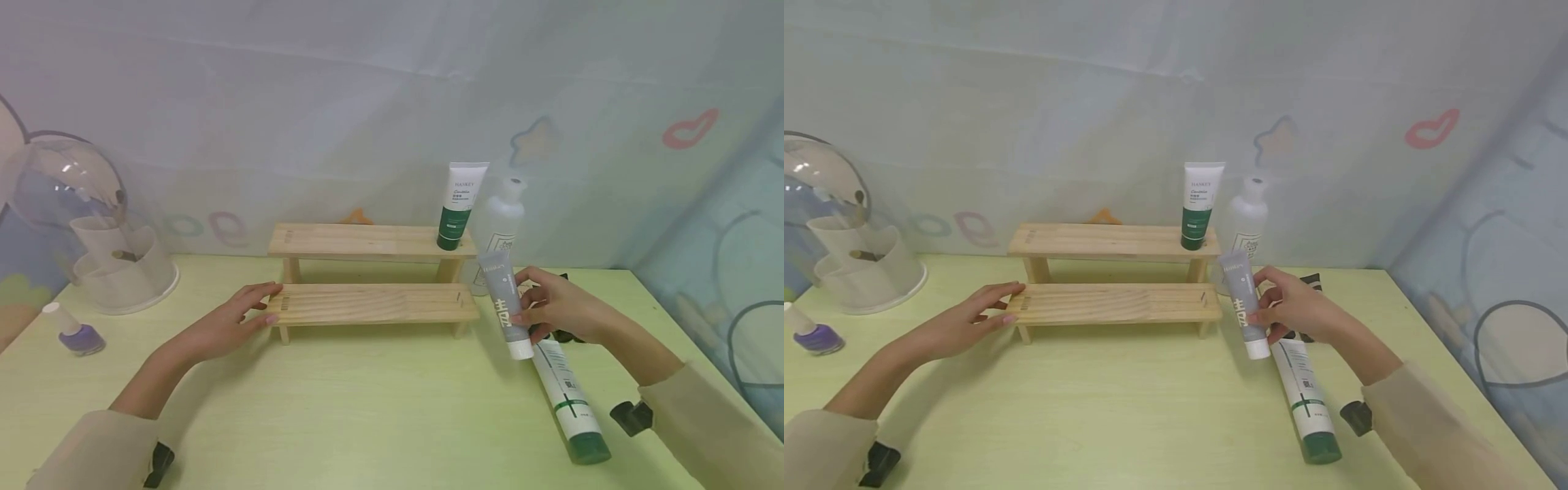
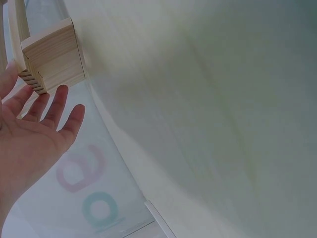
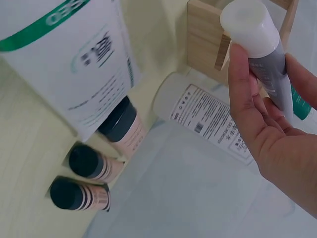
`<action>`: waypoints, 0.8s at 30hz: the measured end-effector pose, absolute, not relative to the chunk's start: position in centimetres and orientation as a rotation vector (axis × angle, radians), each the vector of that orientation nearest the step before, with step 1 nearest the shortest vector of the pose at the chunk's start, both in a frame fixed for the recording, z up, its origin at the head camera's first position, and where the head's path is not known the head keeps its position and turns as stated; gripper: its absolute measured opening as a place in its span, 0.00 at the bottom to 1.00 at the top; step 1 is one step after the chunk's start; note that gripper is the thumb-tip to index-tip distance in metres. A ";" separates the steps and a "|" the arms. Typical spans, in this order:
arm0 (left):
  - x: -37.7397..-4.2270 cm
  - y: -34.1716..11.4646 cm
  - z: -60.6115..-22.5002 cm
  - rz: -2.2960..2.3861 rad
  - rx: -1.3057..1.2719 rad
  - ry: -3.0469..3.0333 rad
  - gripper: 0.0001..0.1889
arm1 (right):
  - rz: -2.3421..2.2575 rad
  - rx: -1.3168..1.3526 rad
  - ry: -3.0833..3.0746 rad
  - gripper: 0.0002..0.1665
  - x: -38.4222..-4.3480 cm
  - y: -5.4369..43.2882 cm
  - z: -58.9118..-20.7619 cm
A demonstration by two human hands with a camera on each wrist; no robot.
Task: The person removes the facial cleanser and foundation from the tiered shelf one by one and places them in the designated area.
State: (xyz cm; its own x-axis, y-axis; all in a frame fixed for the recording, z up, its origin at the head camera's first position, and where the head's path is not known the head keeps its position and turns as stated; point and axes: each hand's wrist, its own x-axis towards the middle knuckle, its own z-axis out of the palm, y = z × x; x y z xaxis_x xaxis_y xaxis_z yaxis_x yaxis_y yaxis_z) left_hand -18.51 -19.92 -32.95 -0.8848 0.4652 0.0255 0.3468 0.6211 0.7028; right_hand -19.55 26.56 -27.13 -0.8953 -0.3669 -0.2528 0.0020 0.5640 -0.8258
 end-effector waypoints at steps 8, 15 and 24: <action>-18.6 -20.0 -33.0 1.125 0.676 2.676 0.30 | -1.291 -0.308 2.343 0.36 -18.9 28.9 -27.3; -18.6 -20.0 -33.1 1.122 0.673 2.677 0.30 | -1.302 -0.316 2.311 0.34 -17.9 31.2 -27.6; -18.6 -20.0 -33.1 1.123 0.683 2.677 0.30 | -1.280 -0.206 2.297 0.36 -16.6 34.3 -28.7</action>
